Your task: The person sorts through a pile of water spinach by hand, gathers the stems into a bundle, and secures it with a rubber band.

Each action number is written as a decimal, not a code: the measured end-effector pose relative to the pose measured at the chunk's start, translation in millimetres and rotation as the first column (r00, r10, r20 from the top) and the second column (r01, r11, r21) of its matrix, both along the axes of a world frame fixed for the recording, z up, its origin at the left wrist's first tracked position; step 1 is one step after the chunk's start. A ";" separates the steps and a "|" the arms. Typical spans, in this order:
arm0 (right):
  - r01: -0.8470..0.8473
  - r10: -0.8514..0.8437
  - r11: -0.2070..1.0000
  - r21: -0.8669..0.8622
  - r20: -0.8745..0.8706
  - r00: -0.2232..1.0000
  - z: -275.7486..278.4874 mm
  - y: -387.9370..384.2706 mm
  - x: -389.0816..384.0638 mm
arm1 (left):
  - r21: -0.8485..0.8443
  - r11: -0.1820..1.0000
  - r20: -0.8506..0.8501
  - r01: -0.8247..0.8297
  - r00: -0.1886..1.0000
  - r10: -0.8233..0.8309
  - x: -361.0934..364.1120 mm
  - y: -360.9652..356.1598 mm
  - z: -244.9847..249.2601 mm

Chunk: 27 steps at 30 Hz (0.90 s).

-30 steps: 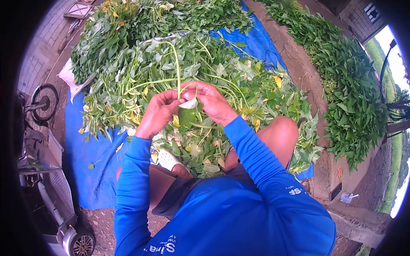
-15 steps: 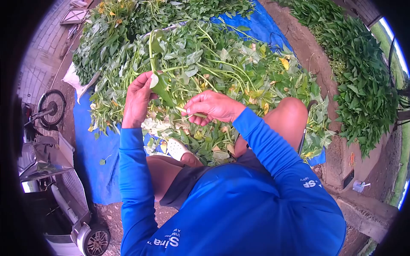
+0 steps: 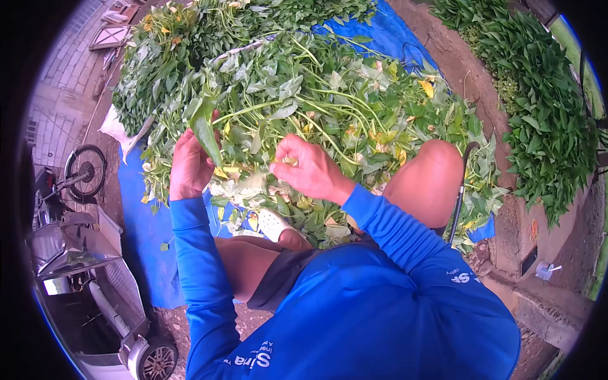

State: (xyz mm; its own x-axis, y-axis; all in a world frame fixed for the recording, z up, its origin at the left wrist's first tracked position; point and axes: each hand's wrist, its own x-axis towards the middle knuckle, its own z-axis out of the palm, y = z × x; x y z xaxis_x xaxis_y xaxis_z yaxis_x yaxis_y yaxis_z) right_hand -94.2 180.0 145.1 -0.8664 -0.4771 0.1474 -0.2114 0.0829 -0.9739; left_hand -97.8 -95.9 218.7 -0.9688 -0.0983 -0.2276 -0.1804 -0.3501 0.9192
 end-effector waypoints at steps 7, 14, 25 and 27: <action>-0.188 0.205 0.978 0.091 -0.258 0.944 27.4 -39.9 -27.0 | 0.314 0.944 0.011 0.098 0.994 -0.107 -1.5 24.3 7.9; -0.351 0.382 0.918 0.186 -0.171 0.908 -11.5 -14.0 35.4 | 0.056 0.997 -0.030 -0.061 0.998 0.063 -5.0 5.2 -2.3; -0.059 0.060 0.998 -0.010 0.321 0.945 61.1 8.6 -81.5 | -0.208 0.931 0.190 0.299 0.946 -0.261 4.4 60.8 -4.7; -0.151 0.133 0.987 0.059 0.234 0.963 58.9 8.3 -75.6 | -0.201 0.937 0.175 0.286 0.952 -0.253 4.3 63.0 -8.6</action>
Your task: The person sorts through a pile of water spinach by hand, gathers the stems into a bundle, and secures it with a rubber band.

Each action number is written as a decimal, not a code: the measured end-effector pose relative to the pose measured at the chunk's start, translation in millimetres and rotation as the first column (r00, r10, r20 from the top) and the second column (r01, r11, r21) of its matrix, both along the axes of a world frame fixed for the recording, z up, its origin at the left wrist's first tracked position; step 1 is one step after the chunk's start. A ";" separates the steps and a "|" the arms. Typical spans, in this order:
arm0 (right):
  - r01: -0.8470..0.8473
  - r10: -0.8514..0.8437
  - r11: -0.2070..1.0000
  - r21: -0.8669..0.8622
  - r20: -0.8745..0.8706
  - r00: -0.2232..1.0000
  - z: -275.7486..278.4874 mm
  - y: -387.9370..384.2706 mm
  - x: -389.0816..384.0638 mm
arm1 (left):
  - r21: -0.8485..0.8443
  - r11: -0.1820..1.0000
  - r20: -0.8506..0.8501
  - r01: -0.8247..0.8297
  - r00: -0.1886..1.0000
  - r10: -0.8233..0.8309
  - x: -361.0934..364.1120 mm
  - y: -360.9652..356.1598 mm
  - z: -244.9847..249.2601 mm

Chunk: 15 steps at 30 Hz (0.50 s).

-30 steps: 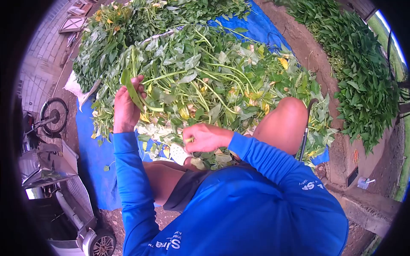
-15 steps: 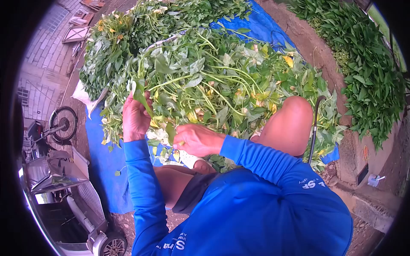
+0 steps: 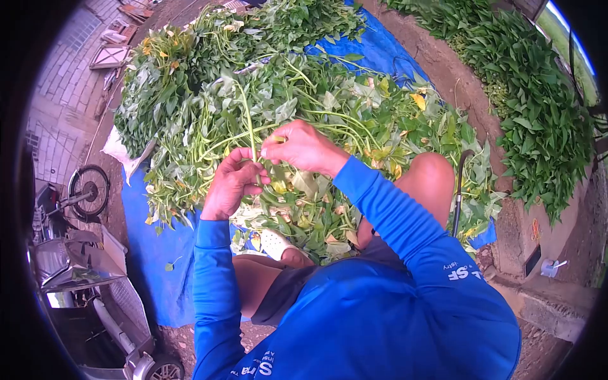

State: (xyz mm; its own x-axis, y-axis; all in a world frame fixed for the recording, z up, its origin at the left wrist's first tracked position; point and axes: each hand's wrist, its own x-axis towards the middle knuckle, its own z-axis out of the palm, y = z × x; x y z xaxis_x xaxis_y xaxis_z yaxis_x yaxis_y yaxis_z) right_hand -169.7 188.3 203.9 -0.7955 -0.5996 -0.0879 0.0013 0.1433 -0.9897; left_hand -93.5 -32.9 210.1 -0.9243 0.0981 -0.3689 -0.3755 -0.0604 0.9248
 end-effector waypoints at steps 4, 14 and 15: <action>0.077 -0.067 0.997 0.022 -0.285 0.956 -20.7 -1.0 13.3 | 0.053 0.997 0.074 -0.048 0.996 0.044 -3.3 1.1 0.8; 0.010 0.111 0.988 0.157 -0.743 0.659 -21.7 2.1 70.9 | -0.111 0.890 -0.175 -0.442 0.891 0.420 -22.4 -18.4 -11.9; 0.061 0.153 0.966 0.250 -0.746 0.648 -25.2 19.4 52.7 | -0.089 0.897 -0.203 -0.433 0.890 0.409 -20.9 -30.2 -7.1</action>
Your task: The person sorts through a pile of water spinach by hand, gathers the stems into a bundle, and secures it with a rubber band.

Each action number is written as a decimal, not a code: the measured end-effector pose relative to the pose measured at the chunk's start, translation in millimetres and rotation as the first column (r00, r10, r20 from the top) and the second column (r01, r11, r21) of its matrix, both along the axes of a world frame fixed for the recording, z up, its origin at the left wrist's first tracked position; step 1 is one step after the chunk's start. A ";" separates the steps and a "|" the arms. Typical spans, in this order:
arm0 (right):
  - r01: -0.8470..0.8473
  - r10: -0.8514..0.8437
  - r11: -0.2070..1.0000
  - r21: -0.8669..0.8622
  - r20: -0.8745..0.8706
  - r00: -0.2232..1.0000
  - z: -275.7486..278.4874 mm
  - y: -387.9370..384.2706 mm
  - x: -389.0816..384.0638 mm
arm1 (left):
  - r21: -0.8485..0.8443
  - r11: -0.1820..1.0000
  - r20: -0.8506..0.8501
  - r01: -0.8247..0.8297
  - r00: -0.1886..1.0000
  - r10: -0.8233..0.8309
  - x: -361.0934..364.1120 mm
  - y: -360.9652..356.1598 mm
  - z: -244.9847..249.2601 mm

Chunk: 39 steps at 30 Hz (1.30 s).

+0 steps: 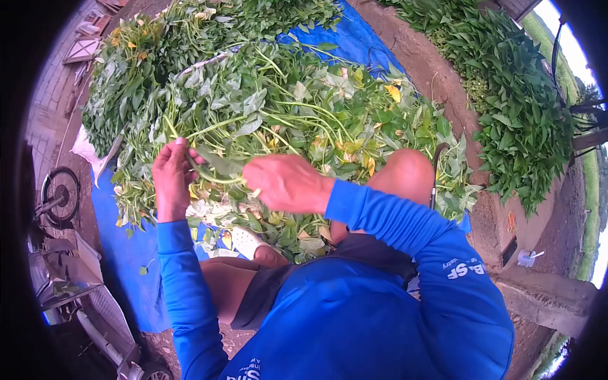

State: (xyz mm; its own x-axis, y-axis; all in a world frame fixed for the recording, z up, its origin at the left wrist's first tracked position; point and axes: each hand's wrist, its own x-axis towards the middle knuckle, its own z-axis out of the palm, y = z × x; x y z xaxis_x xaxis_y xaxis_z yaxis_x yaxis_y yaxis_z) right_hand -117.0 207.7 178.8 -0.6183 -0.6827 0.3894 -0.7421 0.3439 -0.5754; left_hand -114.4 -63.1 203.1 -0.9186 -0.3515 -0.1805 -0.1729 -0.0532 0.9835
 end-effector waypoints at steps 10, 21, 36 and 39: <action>0.244 -0.513 0.603 0.759 0.135 0.848 -108.2 176.7 -261.6 | 0.134 0.987 -0.070 -0.093 0.992 0.103 19.1 -18.9 43.5; 0.356 -0.614 0.602 0.715 0.129 0.779 -226.4 82.5 -282.0 | 0.078 0.992 -0.013 -0.104 0.994 0.105 19.9 -16.3 42.7; 0.511 -0.143 0.845 -0.158 0.854 0.500 54.5 109.8 -174.4 | 0.135 0.985 -0.106 -0.110 0.987 0.124 38.2 -18.8 60.5; 0.493 -0.196 0.850 -0.187 0.756 0.624 51.9 85.8 -137.9 | 0.131 0.988 -0.133 -0.086 0.986 0.103 40.9 -19.3 55.7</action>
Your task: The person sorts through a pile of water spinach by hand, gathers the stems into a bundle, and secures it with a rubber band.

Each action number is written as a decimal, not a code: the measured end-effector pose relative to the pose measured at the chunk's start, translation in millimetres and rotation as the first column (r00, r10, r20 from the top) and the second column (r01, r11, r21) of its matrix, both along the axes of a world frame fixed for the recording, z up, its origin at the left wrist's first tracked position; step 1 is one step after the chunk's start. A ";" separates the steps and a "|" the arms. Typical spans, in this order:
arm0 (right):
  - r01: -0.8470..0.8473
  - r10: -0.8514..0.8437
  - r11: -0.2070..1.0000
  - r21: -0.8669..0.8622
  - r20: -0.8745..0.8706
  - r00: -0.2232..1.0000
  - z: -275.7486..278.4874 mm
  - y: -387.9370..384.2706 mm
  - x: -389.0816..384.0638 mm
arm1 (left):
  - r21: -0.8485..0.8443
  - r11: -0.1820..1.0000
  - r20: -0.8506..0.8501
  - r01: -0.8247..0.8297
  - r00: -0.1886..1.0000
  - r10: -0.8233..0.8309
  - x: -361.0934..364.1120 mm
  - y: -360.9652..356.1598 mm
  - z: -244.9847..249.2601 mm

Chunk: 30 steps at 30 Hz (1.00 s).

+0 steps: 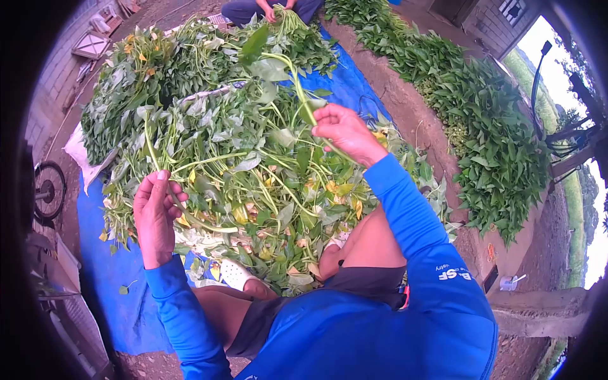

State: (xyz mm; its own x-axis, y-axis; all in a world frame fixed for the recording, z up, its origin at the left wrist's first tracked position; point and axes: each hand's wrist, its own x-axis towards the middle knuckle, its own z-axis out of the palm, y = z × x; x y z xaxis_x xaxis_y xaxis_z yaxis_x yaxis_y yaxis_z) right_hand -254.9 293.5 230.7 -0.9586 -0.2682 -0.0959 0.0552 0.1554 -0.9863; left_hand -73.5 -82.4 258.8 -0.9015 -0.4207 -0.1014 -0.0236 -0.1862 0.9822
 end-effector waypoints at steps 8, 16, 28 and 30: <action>0.058 -0.059 0.997 0.041 0.017 0.998 -68.1 -24.8 23.9 | -0.098 0.991 0.012 0.093 0.996 -0.092 18.5 7.2 -9.0; -0.063 0.057 0.964 -0.257 -0.032 0.998 -69.5 -73.3 86.1 | -0.124 0.970 0.031 0.210 0.978 -0.208 -1.9 53.4 -41.0; -0.254 0.247 0.960 -0.116 -0.077 0.966 -61.0 -107.1 149.5 | 0.012 0.974 -0.027 0.225 0.974 -0.224 -16.3 73.0 -49.0; -0.282 0.306 0.946 0.160 -0.154 0.940 -55.1 -102.4 148.3 | -0.033 0.971 -0.016 0.235 0.972 -0.236 -17.2 70.7 -52.7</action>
